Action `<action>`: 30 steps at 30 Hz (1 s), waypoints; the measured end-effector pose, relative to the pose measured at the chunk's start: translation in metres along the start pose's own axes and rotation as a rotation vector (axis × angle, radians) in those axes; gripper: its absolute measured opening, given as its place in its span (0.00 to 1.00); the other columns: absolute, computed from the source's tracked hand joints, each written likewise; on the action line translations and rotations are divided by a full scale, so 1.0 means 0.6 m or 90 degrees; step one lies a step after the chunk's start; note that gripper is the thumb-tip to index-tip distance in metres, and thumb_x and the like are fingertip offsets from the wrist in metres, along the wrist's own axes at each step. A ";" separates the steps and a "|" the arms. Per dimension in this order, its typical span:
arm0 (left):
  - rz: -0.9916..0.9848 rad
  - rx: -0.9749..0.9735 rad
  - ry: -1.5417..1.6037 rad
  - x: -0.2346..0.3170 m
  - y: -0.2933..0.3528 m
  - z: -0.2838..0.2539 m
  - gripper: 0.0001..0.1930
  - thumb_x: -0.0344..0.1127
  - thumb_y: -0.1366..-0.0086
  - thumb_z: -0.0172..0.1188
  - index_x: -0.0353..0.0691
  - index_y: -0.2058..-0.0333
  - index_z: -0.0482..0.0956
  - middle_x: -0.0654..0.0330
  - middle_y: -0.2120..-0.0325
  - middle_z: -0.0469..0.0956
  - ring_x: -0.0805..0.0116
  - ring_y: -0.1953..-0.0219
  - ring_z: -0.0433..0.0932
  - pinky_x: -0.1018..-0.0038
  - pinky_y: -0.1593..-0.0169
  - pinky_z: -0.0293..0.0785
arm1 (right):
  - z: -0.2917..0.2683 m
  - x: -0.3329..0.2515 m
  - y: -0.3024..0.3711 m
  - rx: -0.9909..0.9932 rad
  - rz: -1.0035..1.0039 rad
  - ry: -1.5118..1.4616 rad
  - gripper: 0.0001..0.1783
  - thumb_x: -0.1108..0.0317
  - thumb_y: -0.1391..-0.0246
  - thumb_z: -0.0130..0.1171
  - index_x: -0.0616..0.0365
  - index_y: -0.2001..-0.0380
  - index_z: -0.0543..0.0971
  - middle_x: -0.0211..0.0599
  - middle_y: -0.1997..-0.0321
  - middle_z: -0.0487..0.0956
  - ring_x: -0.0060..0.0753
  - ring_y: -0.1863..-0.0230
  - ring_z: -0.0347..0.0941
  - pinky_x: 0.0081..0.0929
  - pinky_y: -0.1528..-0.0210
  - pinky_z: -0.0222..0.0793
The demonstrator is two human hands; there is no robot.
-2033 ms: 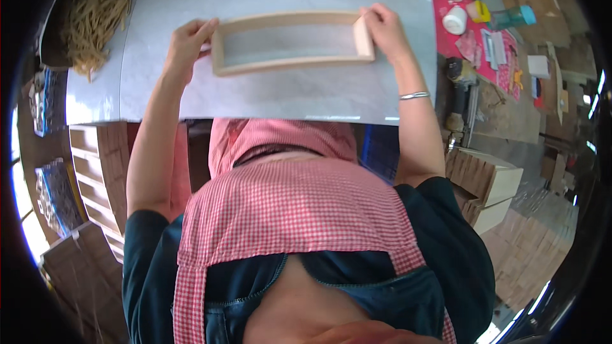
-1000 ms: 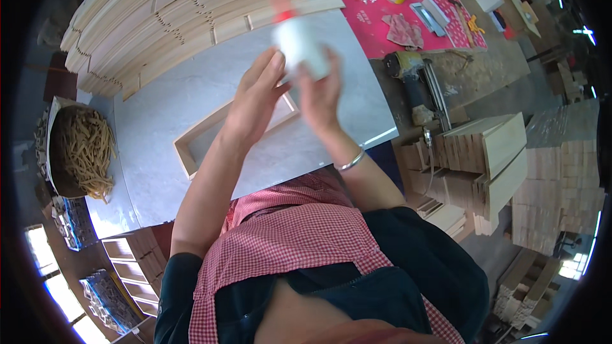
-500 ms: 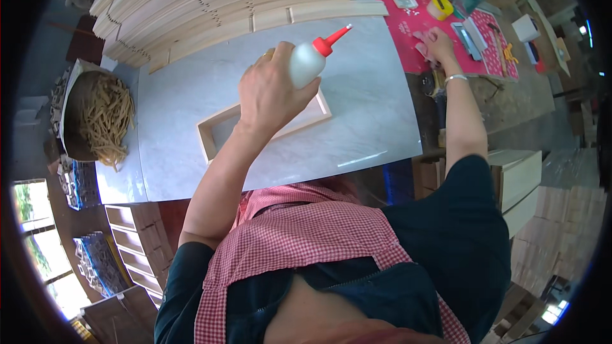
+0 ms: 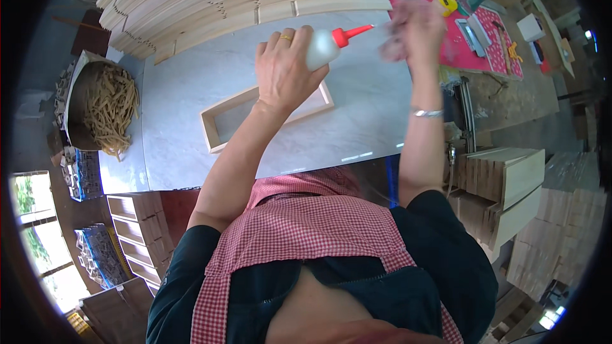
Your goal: Assembling small wooden rectangular boxes using wood glue and a pneumatic nail gun.
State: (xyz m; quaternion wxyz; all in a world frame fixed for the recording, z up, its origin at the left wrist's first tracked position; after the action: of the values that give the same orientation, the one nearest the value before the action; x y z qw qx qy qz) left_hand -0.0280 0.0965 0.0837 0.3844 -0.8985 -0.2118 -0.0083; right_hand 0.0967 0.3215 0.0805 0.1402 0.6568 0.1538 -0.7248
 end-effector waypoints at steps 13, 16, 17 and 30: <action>-0.545 -0.041 0.932 -0.001 0.057 -0.052 0.24 0.46 0.33 0.67 0.37 0.47 0.72 0.57 0.61 0.77 0.66 0.58 0.76 0.70 0.50 0.74 | 0.062 0.016 0.130 -0.228 -0.285 0.330 0.36 0.52 0.37 0.64 0.64 0.34 0.69 0.51 0.38 0.76 0.47 0.43 0.77 0.39 0.42 0.73; -0.611 0.086 1.127 -0.007 0.080 -0.053 0.25 0.47 0.29 0.63 0.36 0.44 0.69 0.54 0.57 0.76 0.67 0.56 0.76 0.70 0.51 0.74 | 0.158 0.030 0.262 -0.389 -0.385 0.054 0.37 0.54 0.38 0.65 0.64 0.34 0.66 0.51 0.37 0.73 0.43 0.42 0.75 0.36 0.42 0.73; -0.606 0.054 1.122 -0.016 0.092 -0.061 0.26 0.48 0.29 0.62 0.36 0.43 0.68 0.54 0.57 0.76 0.66 0.56 0.76 0.69 0.50 0.74 | 0.171 0.036 0.277 -0.355 -0.342 0.054 0.37 0.55 0.39 0.65 0.64 0.34 0.66 0.51 0.37 0.72 0.43 0.42 0.75 0.35 0.43 0.73; 0.027 -0.264 -0.082 -0.106 0.323 -0.018 0.35 0.42 0.38 0.66 0.52 0.32 0.68 0.60 0.31 0.65 0.61 0.28 0.60 0.53 0.23 0.50 | 0.210 -0.010 0.275 -0.380 -0.308 0.190 0.30 0.58 0.41 0.63 0.62 0.42 0.69 0.49 0.47 0.74 0.41 0.56 0.75 0.30 0.58 0.76</action>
State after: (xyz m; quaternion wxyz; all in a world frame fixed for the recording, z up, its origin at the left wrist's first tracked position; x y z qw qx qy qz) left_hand -0.0092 -0.0541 -0.0530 0.1774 -0.9612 -0.2107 0.0139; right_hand 0.0495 0.1196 0.0916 0.1259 0.6299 0.5260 -0.5574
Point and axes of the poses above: each hand's wrist, its own y-axis away from the middle knuckle, its own z-axis out of the palm, x = y × z, the point moved 4 cm from there along -y, towards the middle knuckle
